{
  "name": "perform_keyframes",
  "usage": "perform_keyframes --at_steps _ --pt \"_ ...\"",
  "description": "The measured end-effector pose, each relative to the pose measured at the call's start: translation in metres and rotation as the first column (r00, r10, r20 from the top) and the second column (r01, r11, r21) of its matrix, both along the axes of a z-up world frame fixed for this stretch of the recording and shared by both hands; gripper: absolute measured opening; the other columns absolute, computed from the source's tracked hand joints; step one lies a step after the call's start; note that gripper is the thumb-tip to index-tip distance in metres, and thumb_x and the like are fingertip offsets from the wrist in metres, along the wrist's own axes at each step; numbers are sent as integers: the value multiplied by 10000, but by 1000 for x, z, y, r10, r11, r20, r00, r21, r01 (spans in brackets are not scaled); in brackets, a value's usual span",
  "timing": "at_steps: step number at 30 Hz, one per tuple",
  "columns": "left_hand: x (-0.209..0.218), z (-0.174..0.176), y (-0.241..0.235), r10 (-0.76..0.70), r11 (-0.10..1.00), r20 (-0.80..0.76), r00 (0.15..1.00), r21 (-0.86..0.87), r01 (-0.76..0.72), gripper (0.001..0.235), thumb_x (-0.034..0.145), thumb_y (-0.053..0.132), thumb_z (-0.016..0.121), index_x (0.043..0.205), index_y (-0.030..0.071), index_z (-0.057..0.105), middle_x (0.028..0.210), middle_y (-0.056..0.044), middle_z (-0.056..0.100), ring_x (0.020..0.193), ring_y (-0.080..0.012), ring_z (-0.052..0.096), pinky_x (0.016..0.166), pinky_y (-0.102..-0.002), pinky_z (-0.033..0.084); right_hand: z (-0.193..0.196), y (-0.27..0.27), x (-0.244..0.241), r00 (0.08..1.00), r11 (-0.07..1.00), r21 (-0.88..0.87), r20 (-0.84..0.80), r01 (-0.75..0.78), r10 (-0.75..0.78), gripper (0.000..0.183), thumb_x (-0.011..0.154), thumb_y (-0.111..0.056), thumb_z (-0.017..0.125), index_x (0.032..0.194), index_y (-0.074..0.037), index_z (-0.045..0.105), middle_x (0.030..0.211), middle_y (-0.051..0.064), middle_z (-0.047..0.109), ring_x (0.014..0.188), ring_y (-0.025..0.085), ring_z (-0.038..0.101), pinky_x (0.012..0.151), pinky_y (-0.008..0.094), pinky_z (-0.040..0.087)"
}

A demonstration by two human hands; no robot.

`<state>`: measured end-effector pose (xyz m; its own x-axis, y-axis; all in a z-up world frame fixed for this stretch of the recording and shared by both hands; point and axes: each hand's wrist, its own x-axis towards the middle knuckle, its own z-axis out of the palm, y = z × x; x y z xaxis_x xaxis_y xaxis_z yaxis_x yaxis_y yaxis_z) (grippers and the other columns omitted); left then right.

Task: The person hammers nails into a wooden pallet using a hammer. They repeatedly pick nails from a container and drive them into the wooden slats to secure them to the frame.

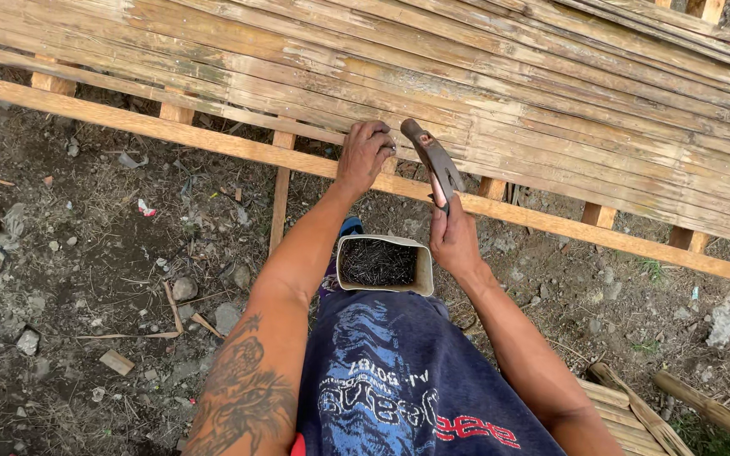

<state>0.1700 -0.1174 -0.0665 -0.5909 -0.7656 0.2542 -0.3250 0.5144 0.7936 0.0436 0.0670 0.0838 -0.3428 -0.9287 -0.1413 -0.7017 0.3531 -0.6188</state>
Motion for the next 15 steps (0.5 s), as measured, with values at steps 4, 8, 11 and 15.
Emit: perform_keyframes --at_steps 4,8,11,15 --pt "10 -4 -1 -53 998 29 998 39 52 344 894 188 752 1215 97 669 1381 -60 581 1355 -323 476 1152 -463 389 -12 -2 -2 998 985 171 -56 25 -15 308 1117 -298 458 1033 -9 524 664 250 625 616 465 624 573 551 452" --pt "24 -8 -6 -46 997 143 989 -51 54 470 913 219 729 1356 163 581 1509 -39 532 1488 -266 389 1248 -511 257 -13 -1 -16 994 983 155 31 98 -104 298 1096 -285 446 1093 2 527 672 226 632 568 393 642 539 504 462" --pt "20 -10 -9 20 994 215 976 -113 4 507 938 265 712 1413 190 553 1534 -9 515 1489 -215 386 1261 -524 221 -2 19 -27 995 997 5 68 75 -75 310 1089 -279 442 1153 12 529 684 196 647 569 360 652 521 478 467" --pt "18 -10 -4 104 985 294 950 -161 -58 493 946 335 695 1401 204 558 1533 15 506 1484 -212 379 1243 -539 199 3 33 -23 993 971 -241 114 11 18 320 1097 -263 397 1204 16 510 709 181 612 555 313 627 521 417 489"
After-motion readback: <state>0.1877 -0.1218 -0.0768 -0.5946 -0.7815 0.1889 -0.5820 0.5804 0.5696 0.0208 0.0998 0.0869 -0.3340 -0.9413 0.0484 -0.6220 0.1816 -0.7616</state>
